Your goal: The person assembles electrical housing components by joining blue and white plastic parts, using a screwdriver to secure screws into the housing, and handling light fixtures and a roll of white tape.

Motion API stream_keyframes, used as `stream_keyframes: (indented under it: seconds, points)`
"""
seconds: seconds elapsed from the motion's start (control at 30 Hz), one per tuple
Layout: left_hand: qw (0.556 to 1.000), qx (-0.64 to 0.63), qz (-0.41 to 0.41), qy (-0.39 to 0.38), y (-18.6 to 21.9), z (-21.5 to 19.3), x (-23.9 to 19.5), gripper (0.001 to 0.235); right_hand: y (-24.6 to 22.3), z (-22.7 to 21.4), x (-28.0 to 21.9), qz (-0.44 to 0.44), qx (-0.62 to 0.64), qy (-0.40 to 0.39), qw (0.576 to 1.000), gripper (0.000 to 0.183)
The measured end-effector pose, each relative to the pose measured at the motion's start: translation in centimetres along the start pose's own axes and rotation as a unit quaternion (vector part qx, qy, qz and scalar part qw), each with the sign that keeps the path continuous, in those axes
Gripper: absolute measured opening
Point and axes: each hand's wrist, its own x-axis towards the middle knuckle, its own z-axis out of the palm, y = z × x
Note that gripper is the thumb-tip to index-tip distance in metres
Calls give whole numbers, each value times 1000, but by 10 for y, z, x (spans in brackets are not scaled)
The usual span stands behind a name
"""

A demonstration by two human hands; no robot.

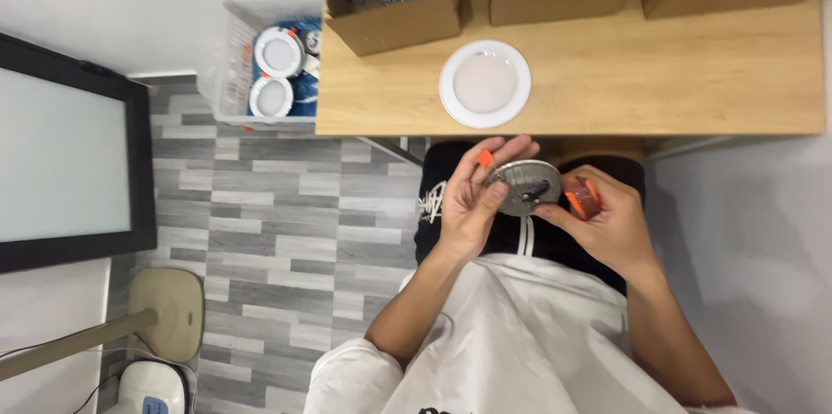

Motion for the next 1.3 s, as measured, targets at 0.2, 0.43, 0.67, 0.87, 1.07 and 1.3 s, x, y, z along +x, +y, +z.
stream_keyframes:
  seconds: [0.2, 0.43, 0.67, 0.87, 1.07, 1.3]
  points:
    - [976, 198, 84, -19, 33, 14, 22, 58, -8, -15, 12, -15, -84, 60, 995, 32]
    - [920, 374, 73, -93, 80, 39, 41, 50, -40, -28, 39, -20, -137, 28, 990, 35]
    - [831, 530, 151, -71, 94, 46, 70, 41, -22, -38, 61, -94, -238, 68, 964, 49]
    - [865, 477, 72, -137, 97, 38, 110, 45, -23, -45, 96, -128, -249, 61, 958, 49]
    - [761, 556, 134, -308, 110, 34, 165, 46, -50, -57, 117, -119, -215, -12, 969, 54]
    - [718, 602, 188, -296, 142, 59, 222, 49, -74, -65, 111, 117, -235, -104, 959, 73]
